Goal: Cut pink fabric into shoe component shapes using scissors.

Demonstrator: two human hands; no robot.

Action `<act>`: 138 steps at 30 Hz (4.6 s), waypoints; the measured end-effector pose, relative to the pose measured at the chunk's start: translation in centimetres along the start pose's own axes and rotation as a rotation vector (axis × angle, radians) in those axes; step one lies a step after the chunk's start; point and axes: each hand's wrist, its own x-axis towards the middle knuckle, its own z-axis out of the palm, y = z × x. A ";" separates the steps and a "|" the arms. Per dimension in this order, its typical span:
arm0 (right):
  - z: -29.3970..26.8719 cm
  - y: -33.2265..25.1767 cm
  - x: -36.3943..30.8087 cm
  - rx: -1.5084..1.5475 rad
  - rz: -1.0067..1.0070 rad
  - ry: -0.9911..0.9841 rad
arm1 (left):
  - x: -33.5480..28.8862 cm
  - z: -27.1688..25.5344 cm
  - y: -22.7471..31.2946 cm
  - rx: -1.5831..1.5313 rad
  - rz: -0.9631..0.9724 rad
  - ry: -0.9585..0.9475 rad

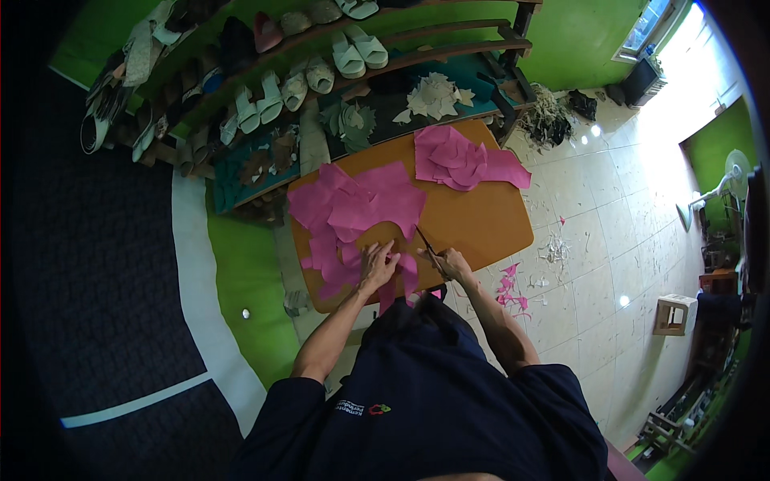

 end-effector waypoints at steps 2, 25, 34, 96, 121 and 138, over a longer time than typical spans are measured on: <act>0.4 -1.0 -0.3 0.038 -0.018 -0.006 | 0.2 -0.3 -0.6 -0.023 0.125 0.219; -2.0 -5.5 -11.1 0.279 -0.167 0.117 | 7.1 -9.4 14.9 -1.379 -0.163 0.166; -1.3 -7.3 -10.6 0.398 -0.216 0.183 | 5.4 -11.4 16.4 -1.388 -0.157 0.216; -3.8 -9.9 -12.6 0.428 -0.213 0.075 | 4.1 -12.7 16.9 -1.539 -0.133 0.222; -5.1 -9.5 -14.0 0.319 -0.224 0.099 | 3.9 -14.4 15.9 -1.398 -0.023 0.116; -5.2 -9.1 -13.5 0.230 -0.312 0.119 | 3.7 -14.5 15.7 -1.289 -0.018 0.018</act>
